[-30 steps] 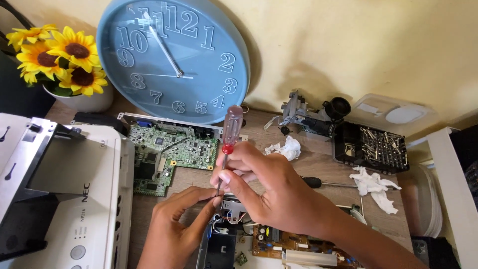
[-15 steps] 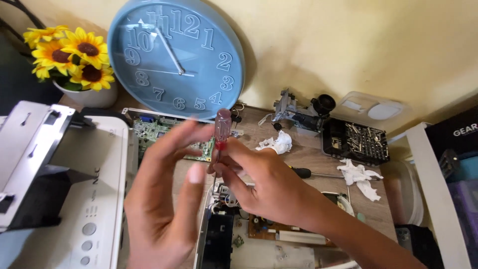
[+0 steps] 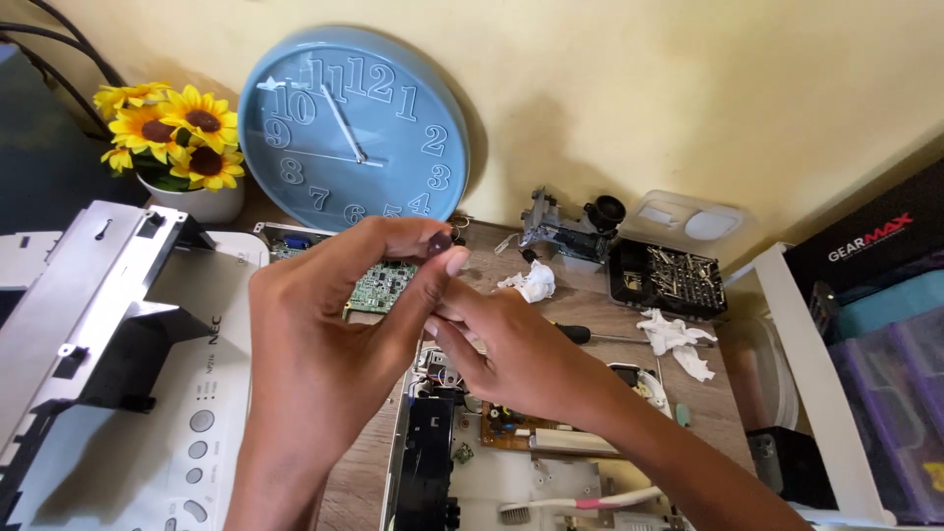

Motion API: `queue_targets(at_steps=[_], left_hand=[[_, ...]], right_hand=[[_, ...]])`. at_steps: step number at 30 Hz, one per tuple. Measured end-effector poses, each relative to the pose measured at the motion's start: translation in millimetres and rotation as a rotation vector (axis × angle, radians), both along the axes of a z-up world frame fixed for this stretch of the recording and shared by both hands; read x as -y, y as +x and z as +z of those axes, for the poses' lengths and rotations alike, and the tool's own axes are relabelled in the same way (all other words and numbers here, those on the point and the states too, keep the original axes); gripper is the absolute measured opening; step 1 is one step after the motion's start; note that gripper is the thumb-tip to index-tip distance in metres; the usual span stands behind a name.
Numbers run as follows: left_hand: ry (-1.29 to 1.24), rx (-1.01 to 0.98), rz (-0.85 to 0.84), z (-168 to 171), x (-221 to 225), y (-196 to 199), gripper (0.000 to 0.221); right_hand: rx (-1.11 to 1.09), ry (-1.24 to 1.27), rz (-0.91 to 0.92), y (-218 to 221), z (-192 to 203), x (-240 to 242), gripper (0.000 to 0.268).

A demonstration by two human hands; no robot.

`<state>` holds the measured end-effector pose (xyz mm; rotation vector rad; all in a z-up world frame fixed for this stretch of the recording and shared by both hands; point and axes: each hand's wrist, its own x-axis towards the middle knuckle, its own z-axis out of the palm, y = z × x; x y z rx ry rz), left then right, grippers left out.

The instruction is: Unscrewing a component and cleaning a small electronic cooling fan with a toothbrush.

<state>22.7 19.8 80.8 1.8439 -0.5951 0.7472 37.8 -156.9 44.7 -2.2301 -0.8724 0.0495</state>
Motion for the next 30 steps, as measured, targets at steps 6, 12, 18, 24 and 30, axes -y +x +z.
queue_targets(at_steps=[6, 12, 18, 24, 30], left_hand=[[0.014, 0.022, 0.106, -0.6, 4.2, -8.3, 0.025], [0.122, 0.03, 0.023, -6.7, -2.2, -11.4, 0.017], [0.067, -0.012, -0.263, -20.7, -4.4, -4.7, 0.038], [0.039, 0.019, -0.154, -19.6, 13.1, -0.8, 0.023], [0.066, 0.024, -0.102, -19.6, 15.6, -3.2, 0.025]], right_hand=[[0.019, 0.108, 0.016, -4.5, -0.5, -8.5, 0.016], [0.146, -0.026, -0.053, -0.3, -27.7, -8.5, 0.014], [0.076, -0.052, -0.081, -4.8, -19.1, -7.2, 0.015], [0.092, -0.138, -0.087, 4.6, -30.1, 4.8, 0.014], [-0.067, -0.179, -0.049, 5.8, -12.4, -1.3, 0.02]])
